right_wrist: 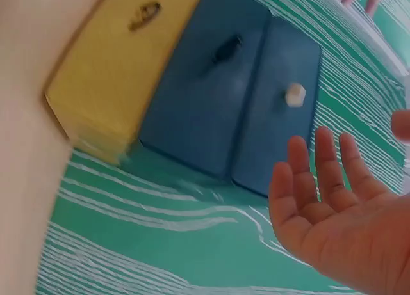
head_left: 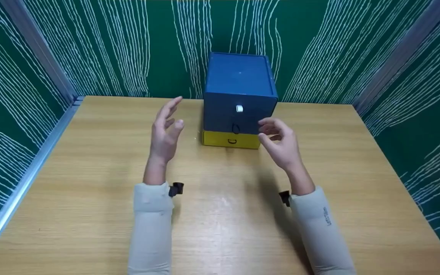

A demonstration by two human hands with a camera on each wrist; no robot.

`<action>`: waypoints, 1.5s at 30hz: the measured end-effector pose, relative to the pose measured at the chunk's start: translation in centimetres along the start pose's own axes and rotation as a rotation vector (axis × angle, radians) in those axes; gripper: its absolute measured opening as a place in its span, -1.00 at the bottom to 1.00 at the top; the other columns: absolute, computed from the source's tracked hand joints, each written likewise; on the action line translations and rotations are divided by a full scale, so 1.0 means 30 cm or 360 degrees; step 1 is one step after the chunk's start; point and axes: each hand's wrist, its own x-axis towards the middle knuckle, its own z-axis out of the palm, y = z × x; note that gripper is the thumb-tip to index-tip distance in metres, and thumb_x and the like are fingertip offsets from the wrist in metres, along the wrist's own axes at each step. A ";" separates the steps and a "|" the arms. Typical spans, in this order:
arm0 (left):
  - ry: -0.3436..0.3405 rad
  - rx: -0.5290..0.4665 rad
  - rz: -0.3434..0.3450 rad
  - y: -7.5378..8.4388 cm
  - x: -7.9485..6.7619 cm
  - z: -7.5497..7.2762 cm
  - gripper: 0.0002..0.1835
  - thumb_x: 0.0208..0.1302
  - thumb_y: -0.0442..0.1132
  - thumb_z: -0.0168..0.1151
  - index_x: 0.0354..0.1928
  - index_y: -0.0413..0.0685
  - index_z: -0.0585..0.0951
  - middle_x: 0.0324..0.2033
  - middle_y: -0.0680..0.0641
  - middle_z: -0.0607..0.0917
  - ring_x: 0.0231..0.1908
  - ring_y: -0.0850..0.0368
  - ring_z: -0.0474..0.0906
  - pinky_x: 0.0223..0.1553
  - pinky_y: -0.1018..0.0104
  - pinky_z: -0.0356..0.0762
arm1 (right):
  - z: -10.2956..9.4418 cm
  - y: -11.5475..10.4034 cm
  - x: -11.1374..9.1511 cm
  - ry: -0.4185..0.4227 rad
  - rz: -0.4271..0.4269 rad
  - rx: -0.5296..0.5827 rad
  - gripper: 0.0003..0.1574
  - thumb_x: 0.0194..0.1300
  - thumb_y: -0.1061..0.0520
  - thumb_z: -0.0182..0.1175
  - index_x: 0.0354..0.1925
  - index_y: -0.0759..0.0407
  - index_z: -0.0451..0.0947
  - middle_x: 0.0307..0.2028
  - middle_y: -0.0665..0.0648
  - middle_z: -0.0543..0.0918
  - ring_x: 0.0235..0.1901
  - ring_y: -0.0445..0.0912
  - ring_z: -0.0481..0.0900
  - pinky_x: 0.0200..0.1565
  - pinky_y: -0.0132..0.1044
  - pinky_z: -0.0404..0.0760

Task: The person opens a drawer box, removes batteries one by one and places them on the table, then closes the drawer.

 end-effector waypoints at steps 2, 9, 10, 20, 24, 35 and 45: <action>-0.0008 -0.0079 -0.0010 -0.003 0.023 0.019 -0.33 0.01 0.19 -0.07 0.19 0.10 0.29 0.21 0.11 0.29 0.21 0.17 0.17 0.13 0.06 0.16 | 0.019 -0.009 0.006 -0.0029 0.0038 0.0118 -0.70 0.12 0.20 0.10 -0.12 0.09 0.45 -0.27 0.14 0.57 -0.28 -0.10 0.48 -0.24 -0.18 0.42; -0.0022 -0.0214 -0.0096 0.033 0.136 0.074 -0.44 0.17 -0.09 -0.19 0.23 -0.12 0.21 0.25 -0.07 0.21 0.25 0.06 0.10 0.19 0.25 0.12 | 0.078 -0.061 0.047 -0.0028 0.0096 0.0372 -0.63 0.10 0.27 0.02 -0.07 0.36 0.37 -0.25 0.37 0.49 -0.30 0.05 0.44 -0.31 -0.33 0.41; -0.0038 -0.0217 -0.0123 0.038 0.150 0.083 -0.46 0.19 -0.12 -0.20 0.23 -0.13 0.20 0.25 -0.08 0.21 0.25 0.07 0.09 0.20 0.27 0.11 | 0.085 -0.065 0.055 -0.0025 0.0116 0.0380 -0.63 0.10 0.26 0.02 -0.07 0.35 0.37 -0.26 0.35 0.49 -0.30 0.04 0.44 -0.33 -0.33 0.41; -0.0194 -0.0161 -0.0389 -0.048 0.260 0.160 -0.55 0.26 -0.01 -0.23 0.20 0.19 0.26 0.23 0.18 0.23 0.23 0.24 0.09 0.22 0.20 0.02 | 0.145 -0.084 0.099 -0.0022 0.0270 0.0434 -0.61 0.12 0.21 0.01 -0.05 0.32 0.33 -0.30 0.19 0.46 -0.39 -0.09 0.44 -0.52 -0.32 0.44; -0.0212 -0.0172 -0.0428 -0.069 0.284 0.195 -0.57 0.27 -0.01 -0.24 0.19 0.20 0.28 0.22 0.20 0.25 0.22 0.25 0.12 0.22 0.18 0.03 | 0.156 -0.080 0.106 -0.0019 0.0280 0.0454 -0.61 0.12 0.22 0.01 -0.05 0.30 0.31 -0.29 0.19 0.46 -0.39 -0.07 0.45 -0.53 -0.34 0.44; -0.0221 -0.0097 -0.0436 -0.068 0.296 0.247 -0.63 0.32 -0.19 -0.32 0.12 0.11 0.34 0.21 0.13 0.26 0.19 0.23 0.13 0.21 0.20 0.03 | 0.172 -0.063 0.122 0.0088 0.0318 0.0605 -0.68 0.16 0.20 0.00 -0.11 0.33 0.36 -0.38 0.19 0.52 -0.42 0.26 0.52 -0.58 -0.33 0.49; -0.0260 -0.0179 -0.0565 -0.046 0.287 0.235 -0.63 0.32 -0.16 -0.34 0.11 0.21 0.31 0.24 0.17 0.19 0.20 0.16 0.10 0.21 0.07 0.01 | 0.206 -0.058 0.150 0.0262 0.0383 0.0646 -0.77 0.20 0.08 0.05 -0.29 0.25 0.46 -0.40 0.29 0.54 -0.53 0.15 0.54 -0.49 -0.16 0.52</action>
